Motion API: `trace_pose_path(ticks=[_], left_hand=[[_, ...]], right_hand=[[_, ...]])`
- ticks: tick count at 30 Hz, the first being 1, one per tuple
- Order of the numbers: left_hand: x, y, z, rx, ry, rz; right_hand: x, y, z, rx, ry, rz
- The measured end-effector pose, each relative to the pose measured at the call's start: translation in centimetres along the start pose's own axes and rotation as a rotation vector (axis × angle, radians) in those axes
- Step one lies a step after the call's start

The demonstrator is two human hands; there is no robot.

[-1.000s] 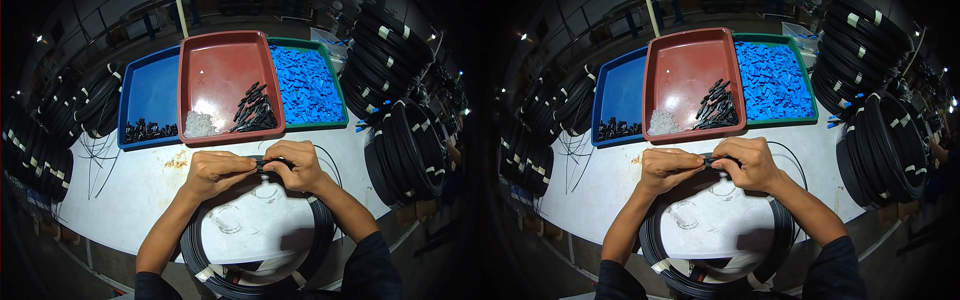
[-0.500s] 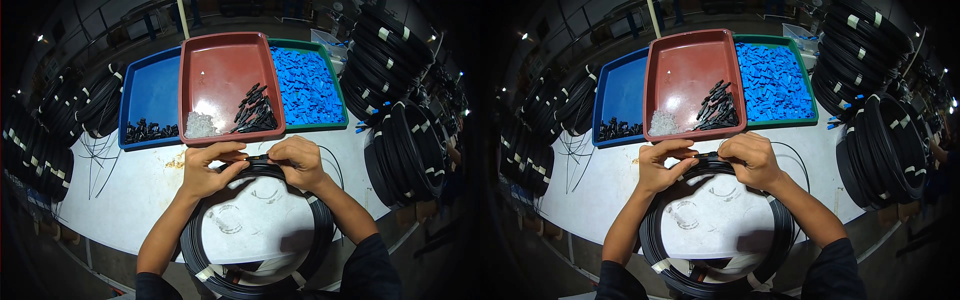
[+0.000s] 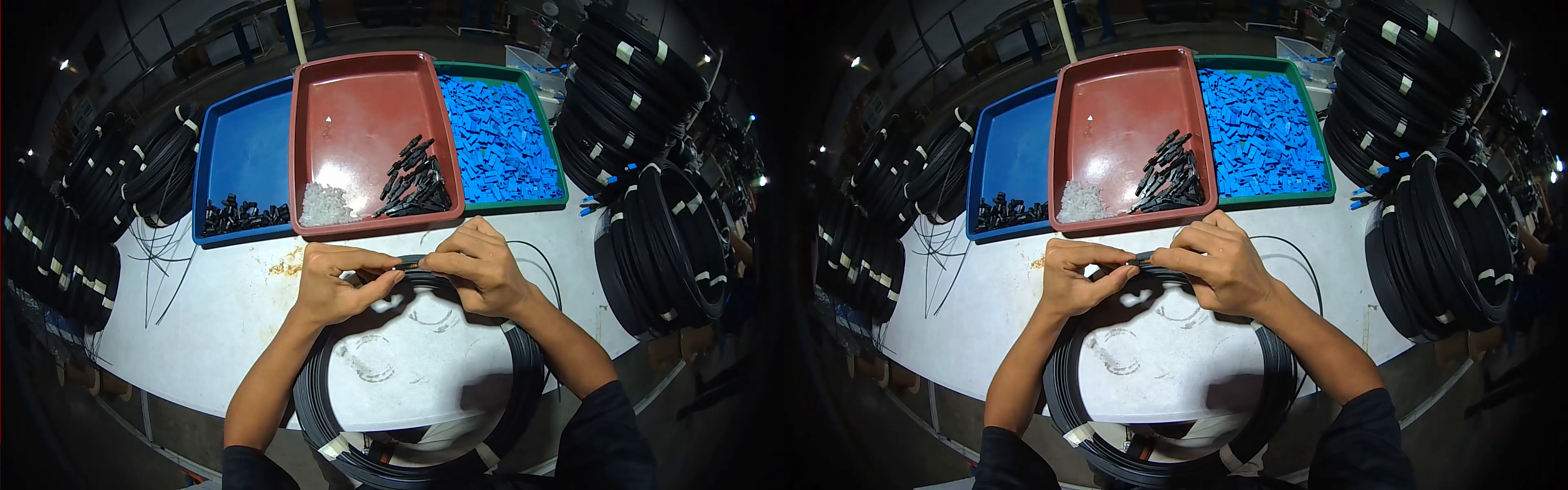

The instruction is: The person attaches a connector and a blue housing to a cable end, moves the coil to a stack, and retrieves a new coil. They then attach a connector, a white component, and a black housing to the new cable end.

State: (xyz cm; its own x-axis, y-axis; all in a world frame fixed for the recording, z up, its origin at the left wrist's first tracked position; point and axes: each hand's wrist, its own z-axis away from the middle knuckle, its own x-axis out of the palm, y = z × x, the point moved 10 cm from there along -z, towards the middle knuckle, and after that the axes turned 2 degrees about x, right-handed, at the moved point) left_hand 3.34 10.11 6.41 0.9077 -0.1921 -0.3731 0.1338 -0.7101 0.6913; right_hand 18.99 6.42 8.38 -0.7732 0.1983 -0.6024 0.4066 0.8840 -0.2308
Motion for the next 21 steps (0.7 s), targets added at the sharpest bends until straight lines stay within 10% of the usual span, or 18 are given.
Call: trace_pose_path(ticks=[21], left_hand=[[0.52, -0.37, 0.06, -0.031, -0.046, 0.061]], right_hand=[[0.59, 0.4, 0.07, 0.028, -0.056, -0.048]])
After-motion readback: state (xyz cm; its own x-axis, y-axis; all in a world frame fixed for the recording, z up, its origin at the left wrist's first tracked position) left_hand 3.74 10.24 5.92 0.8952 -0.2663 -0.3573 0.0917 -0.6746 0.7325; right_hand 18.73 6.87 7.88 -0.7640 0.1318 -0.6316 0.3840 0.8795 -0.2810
